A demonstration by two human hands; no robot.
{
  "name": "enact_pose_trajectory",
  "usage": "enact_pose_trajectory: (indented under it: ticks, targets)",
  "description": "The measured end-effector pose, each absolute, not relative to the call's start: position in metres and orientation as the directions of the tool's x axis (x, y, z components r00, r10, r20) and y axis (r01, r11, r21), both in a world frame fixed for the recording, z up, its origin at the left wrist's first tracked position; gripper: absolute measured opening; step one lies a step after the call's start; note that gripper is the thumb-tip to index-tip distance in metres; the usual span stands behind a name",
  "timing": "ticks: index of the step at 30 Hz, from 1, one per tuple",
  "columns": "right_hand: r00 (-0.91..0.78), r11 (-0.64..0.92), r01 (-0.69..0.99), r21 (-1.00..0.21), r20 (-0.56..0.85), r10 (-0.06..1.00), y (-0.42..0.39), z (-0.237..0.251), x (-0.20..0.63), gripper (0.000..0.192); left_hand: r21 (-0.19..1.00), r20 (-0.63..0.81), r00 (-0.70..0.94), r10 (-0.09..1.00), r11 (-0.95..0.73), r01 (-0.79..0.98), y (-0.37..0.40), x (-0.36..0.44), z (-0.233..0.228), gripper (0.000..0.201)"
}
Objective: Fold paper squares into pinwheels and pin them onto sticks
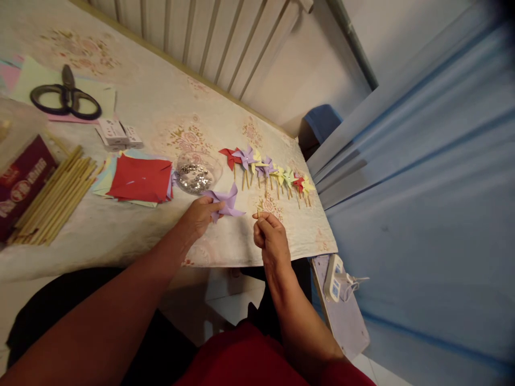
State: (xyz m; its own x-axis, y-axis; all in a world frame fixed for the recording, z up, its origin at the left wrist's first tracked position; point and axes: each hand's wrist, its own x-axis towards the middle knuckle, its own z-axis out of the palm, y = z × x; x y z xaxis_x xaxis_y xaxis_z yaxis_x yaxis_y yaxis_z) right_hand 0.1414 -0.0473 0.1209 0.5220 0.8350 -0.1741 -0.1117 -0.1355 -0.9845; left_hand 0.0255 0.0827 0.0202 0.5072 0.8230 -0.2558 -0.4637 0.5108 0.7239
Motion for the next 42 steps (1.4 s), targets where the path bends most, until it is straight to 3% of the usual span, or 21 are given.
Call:
enact_pose_trajectory:
  ticks: [21,28,42]
  targets:
    - [0.498,-0.173,-0.143,-0.974,-0.222,0.838,-0.048,0.118,0.141,0.022,0.751,-0.261,0.493,0.83,0.495,-0.437,0.083,0.026,0.02,0.014]
    - [0.488,-0.176,-0.173,-0.969,-0.239,0.839,-0.048,0.121,0.14,0.024,0.73,-0.245,0.518,0.819,0.508,-0.457,0.083,0.025,0.021,0.027]
    - [0.405,-0.162,-0.202,-0.966,-0.232,0.884,-0.068,0.123,0.162,0.025,0.717,-0.194,0.548,0.814,0.498,-0.487,0.056,0.0,0.005,0.024]
